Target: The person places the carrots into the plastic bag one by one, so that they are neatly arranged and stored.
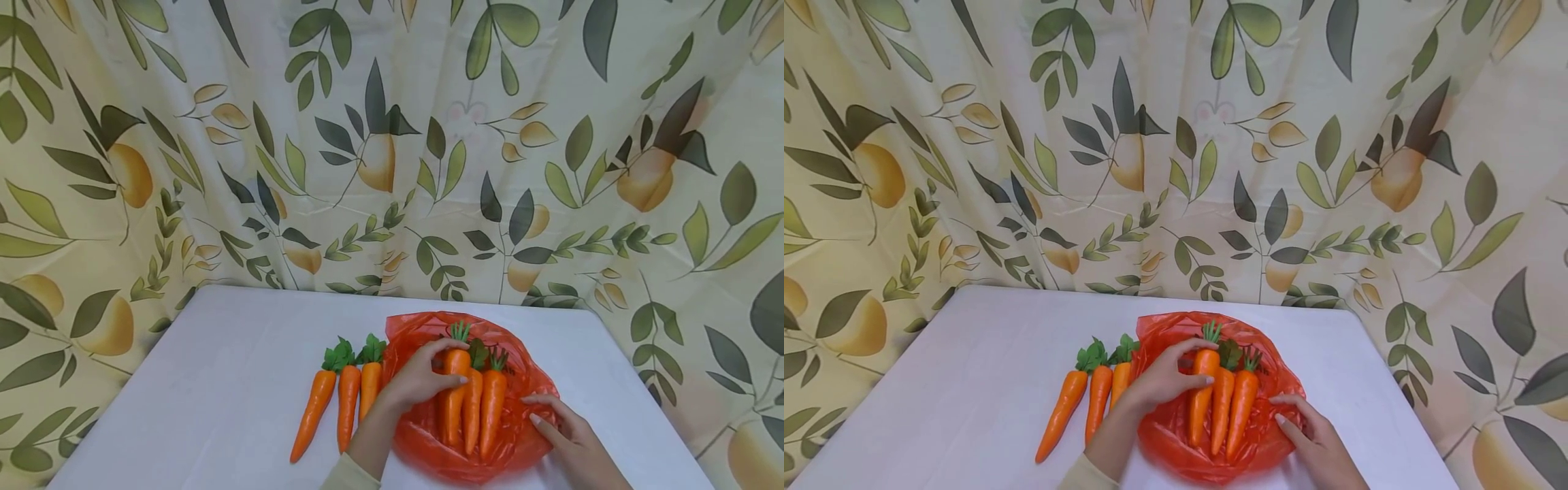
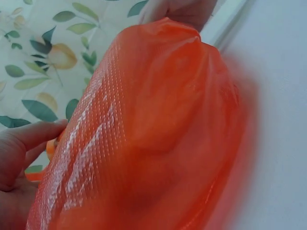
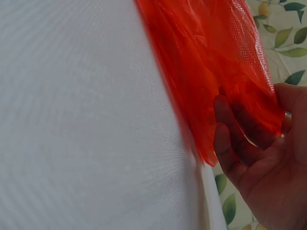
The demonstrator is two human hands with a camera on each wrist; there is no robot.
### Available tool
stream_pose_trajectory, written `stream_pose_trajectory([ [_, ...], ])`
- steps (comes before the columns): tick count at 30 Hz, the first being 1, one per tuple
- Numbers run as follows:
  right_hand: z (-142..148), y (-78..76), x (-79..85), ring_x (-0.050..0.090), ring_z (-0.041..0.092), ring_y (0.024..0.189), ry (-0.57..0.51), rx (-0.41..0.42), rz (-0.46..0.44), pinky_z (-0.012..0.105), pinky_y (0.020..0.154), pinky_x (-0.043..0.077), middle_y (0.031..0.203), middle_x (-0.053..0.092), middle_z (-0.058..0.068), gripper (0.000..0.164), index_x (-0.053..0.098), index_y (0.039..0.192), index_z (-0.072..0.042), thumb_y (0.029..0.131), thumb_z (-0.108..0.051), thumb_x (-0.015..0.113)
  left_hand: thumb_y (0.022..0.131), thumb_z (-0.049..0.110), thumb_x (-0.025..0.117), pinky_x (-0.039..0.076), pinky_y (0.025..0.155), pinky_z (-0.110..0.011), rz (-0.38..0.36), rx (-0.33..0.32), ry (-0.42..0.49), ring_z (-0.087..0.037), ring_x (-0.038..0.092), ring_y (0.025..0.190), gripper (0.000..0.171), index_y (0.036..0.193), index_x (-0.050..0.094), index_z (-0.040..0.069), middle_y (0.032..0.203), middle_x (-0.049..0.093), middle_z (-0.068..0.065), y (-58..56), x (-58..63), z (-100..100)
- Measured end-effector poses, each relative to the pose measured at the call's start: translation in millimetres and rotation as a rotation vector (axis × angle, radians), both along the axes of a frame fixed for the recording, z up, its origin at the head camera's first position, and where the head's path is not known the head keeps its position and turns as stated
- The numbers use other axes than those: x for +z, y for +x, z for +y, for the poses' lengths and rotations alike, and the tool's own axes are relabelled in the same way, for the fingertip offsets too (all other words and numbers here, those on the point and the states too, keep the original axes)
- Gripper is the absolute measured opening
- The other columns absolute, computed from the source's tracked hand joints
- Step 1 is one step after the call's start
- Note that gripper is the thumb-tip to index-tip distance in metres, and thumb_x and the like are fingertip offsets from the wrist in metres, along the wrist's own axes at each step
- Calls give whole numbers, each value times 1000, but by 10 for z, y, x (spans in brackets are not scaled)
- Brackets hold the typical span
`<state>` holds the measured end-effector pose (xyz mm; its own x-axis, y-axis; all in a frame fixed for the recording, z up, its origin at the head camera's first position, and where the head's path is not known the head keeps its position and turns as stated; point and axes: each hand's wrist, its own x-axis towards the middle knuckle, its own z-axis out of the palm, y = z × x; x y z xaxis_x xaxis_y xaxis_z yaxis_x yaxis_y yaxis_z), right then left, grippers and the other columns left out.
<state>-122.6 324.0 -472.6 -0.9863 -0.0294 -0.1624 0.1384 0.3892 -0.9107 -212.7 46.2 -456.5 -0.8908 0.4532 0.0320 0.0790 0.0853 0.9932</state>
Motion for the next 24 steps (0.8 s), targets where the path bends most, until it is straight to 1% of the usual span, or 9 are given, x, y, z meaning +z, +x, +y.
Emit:
stream_pose_trajectory([
  [3, 2, 1, -8, 64, 18, 107, -3, 1, 2, 29, 85, 57, 145, 52, 20, 36, 56, 140, -4, 107, -19, 59, 91, 6, 80, 58, 79, -33, 5, 9, -16, -16, 62, 98, 46, 132, 69, 21, 122, 61, 6, 1, -22, -26],
  [5, 10, 3, -7, 65, 19, 106, -6, 4, 0, 29, 85, 58, 145, 51, 21, 36, 56, 140, -3, 107, -18, 59, 90, 6, 80, 57, 82, -34, 17, 17, -43, -17, 61, 101, 45, 131, 69, 24, 124, 61, 6, 4, -23, -53],
  [8, 5, 7, 4, 66, 21, 104, -11, -4, -10, 30, 84, 58, 144, 52, 22, 36, 56, 140, -3, 107, -17, 59, 91, 5, 80, 56, 85, -36, 12, 31, -69, -19, 61, 104, 45, 128, 70, 28, 126, 60, 6, 18, -22, -102],
  [11, -4, 5, 3, 66, 22, 102, -2, -8, -14, 31, 83, 58, 143, 52, 22, 36, 56, 140, -3, 107, -18, 59, 90, 5, 80, 56, 84, -36, -3, 44, -75, -20, 61, 101, 45, 128, 69, 27, 126, 60, 4, 32, -31, -148],
  [15, -9, 1, -4, 66, 22, 102, 13, -16, -17, 30, 84, 58, 142, 53, 21, 36, 56, 140, -3, 107, -17, 59, 90, 4, 80, 57, 81, -36, -5, 50, -68, -21, 62, 97, 45, 130, 69, 21, 125, 60, 1, 47, -54, -188],
  [19, -8, 4, 0, 66, 22, 101, 5, -14, -18, 30, 83, 58, 141, 53, 22, 36, 56, 140, -3, 107, -16, 59, 89, 2, 80, 55, 86, -41, 2, 81, -102, -23, 59, 101, 45, 130, 68, 17, 126, 60, -2, 62, -68, -211],
  [22, -9, 3, 6, 66, 21, 102, 0, -6, -8, 30, 83, 58, 141, 53, 22, 36, 56, 140, -3, 107, -16, 58, 89, 1, 79, 54, 90, -45, -5, 103, -131, -25, 57, 105, 44, 128, 69, 18, 127, 59, -3, 70, -69, -224],
  [24, -9, 3, 9, 66, 20, 103, 0, -3, -1, 29, 84, 58, 142, 53, 21, 35, 56, 139, -3, 107, -16, 58, 89, 0, 79, 55, 89, -46, -12, 110, -135, -26, 57, 104, 45, 128, 69, 19, 126, 59, -4, 70, -73, -230],
])
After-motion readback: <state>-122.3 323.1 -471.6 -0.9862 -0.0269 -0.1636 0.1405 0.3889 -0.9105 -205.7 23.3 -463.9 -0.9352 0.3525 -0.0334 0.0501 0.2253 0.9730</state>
